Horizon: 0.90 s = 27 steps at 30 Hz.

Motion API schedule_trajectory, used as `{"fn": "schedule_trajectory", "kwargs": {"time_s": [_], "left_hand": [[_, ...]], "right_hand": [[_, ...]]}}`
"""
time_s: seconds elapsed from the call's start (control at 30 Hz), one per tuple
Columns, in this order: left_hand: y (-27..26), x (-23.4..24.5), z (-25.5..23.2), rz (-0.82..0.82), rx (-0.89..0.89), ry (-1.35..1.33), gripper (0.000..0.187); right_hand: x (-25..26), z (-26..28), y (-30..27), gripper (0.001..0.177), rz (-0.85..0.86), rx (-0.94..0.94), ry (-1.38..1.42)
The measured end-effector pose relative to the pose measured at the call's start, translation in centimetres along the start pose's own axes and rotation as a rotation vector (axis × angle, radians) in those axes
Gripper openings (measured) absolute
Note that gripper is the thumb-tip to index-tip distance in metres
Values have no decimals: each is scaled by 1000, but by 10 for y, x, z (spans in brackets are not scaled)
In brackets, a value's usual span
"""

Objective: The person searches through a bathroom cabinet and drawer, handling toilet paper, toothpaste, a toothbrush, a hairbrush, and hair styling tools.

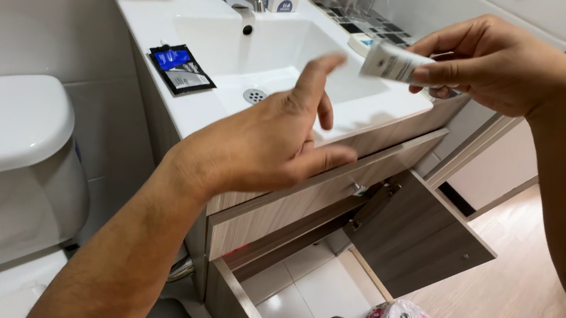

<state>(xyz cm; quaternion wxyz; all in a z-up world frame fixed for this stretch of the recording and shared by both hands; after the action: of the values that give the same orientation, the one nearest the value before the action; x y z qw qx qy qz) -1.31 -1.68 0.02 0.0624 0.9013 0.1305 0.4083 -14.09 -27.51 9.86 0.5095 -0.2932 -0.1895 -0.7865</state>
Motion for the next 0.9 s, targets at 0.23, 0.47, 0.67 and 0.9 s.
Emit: {"fn": "schedule_trajectory", "kwargs": {"time_s": [0.23, 0.47, 0.67, 0.9], "left_hand": [[2, -2, 7, -186, -105, -163, 32], [-3, 3, 2, -243, -237, -183, 35], [6, -4, 42, -239, -445, 36, 33], [-8, -31, 68, -185, -333, -7, 29]], "right_hand": [[-45, 1, -24, 23, 163, 339, -226], [-49, -32, -80, 26, -48, 393, 68], [-43, -207, -163, 29, -57, 195, 546], [-214, -352, -115, 25, -227, -348, 596]]}}
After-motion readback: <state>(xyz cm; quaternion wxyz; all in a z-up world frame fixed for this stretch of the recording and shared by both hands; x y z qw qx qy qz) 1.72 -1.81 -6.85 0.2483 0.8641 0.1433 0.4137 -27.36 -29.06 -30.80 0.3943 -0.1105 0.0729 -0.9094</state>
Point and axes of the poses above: each hand's wrist, its own y-axis towards the middle knuckle, its own x-axis out of the back of the hand, z = x × y, the point moved 1 cm from there along y, towards the middle knuckle, and after that the axes turned 4 degrees about -z, right-handed, at the moved point
